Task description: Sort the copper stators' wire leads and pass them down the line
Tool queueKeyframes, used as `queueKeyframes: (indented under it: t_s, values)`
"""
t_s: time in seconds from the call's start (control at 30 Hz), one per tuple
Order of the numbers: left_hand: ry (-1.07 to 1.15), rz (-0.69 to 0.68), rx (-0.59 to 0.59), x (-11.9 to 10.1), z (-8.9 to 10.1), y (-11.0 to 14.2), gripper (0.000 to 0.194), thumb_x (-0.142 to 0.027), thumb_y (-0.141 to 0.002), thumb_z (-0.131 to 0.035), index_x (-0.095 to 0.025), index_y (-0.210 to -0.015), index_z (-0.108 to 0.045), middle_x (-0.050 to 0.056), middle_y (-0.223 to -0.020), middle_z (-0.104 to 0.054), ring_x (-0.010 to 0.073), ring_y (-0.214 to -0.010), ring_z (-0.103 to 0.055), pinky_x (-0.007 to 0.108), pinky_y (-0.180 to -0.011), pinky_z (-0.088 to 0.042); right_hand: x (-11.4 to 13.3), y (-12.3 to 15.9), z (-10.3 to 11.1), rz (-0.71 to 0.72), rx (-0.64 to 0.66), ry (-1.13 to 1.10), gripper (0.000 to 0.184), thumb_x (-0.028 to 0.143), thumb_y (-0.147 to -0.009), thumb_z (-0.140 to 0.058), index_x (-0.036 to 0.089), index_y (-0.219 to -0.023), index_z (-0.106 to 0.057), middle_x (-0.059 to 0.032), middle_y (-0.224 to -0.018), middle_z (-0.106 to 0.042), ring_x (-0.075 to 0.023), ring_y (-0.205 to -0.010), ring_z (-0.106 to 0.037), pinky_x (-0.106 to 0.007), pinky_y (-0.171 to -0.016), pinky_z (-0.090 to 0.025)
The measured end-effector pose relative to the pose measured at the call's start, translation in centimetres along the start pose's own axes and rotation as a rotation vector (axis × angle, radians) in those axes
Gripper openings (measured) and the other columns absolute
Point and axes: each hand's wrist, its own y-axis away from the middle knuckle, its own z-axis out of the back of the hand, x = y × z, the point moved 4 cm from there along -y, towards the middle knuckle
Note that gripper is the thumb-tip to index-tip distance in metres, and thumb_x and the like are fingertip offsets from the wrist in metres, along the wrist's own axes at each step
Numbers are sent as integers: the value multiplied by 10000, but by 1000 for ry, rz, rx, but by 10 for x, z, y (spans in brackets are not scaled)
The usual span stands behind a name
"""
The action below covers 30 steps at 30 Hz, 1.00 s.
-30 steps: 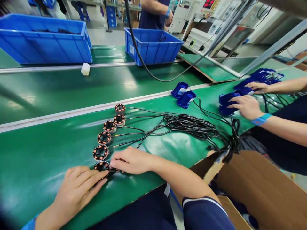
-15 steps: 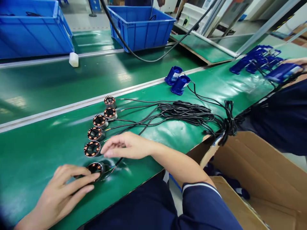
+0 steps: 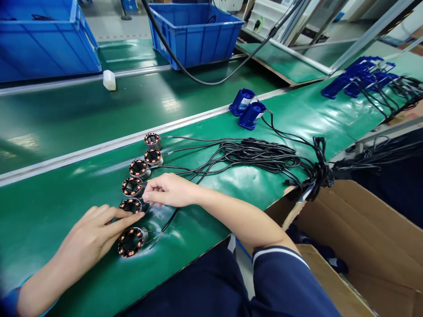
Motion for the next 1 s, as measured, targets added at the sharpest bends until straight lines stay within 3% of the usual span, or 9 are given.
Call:
queueKeyframes:
  t_s: [0.1,0.17,0.23,0.37,0.43,0.5,0.6,0.83,1.0]
  values:
    - [52,-40,48,4,0,2,404,-151,-1044,-462,-349,-1360,-617,-21,-1077,-718,140,-820,-563,289,-705,-362,-14,4,-3,-107,-32,-263,310,444,-944,-695,143,-886,-654,-30,-813,-702,-125,-658,-673,-224,-603,-523]
    - [90,-41,74,4,1,3,397,-169,-1051,-460,-366,-1359,-615,-31,-1077,-719,136,-821,-566,285,-708,-369,-14,8,-5,-112,4,-262,344,477,-921,-716,135,-901,-683,-39,-809,-712,-136,-668,-685,-231,-607,-531]
    - [118,-24,78,5,3,3,363,-200,-1053,-487,-363,-1352,-613,-33,-1131,-715,136,-867,-581,285,-744,-386,-5,12,0,-34,-20,-212,313,444,-924,-716,131,-946,-721,-54,-848,-737,-158,-753,-713,-262,-705,-568]
    - [46,66,-51,14,10,-8,323,-260,-1008,-616,-277,-1331,-607,10,-1225,-704,169,-990,-610,319,-855,-420,20,13,24,205,-357,-14,211,344,-968,-669,148,-982,-744,-44,-911,-755,-161,-845,-708,-276,-804,-552]
    - [-71,110,-113,21,11,-19,316,-287,-992,-644,-237,-1302,-615,30,-1211,-716,198,-965,-607,348,-835,-419,27,10,31,274,-449,172,183,303,-993,-637,160,-973,-749,-37,-955,-759,-157,-885,-698,-270,-832,-523]
    - [-155,116,-114,28,8,-29,282,-301,-992,-640,-219,-1261,-631,27,-1165,-736,208,-885,-587,362,-786,-407,27,4,31,277,-430,316,180,272,-1012,-615,167,-972,-755,-29,-970,-763,-151,-900,-692,-260,-830,-494]
    - [-139,85,-72,35,3,-37,244,-258,-1002,-617,-222,-1242,-636,-1,-1054,-757,197,-805,-559,357,-754,-394,16,-2,26,153,-308,369,207,271,-1036,-591,163,-970,-754,-7,-856,-752,-126,-780,-684,-237,-736,-463]
    - [61,47,15,41,-1,-32,273,-238,-1027,-563,-258,-1292,-622,-10,-1123,-752,159,-835,-589,318,-783,-405,-14,-6,19,-62,-107,-82,283,422,-945,-705,140,-940,-714,-22,-839,-732,-121,-703,-651,-237,-690,-507]
    - [120,-31,61,43,-1,-34,389,-175,-1039,-489,-351,-1364,-609,-26,-1079,-723,142,-872,-597,290,-765,-409,-17,-9,18,-158,-156,-388,334,446,-838,-815,145,-829,-670,2,-771,-671,-93,-671,-567,-207,-635,-462]
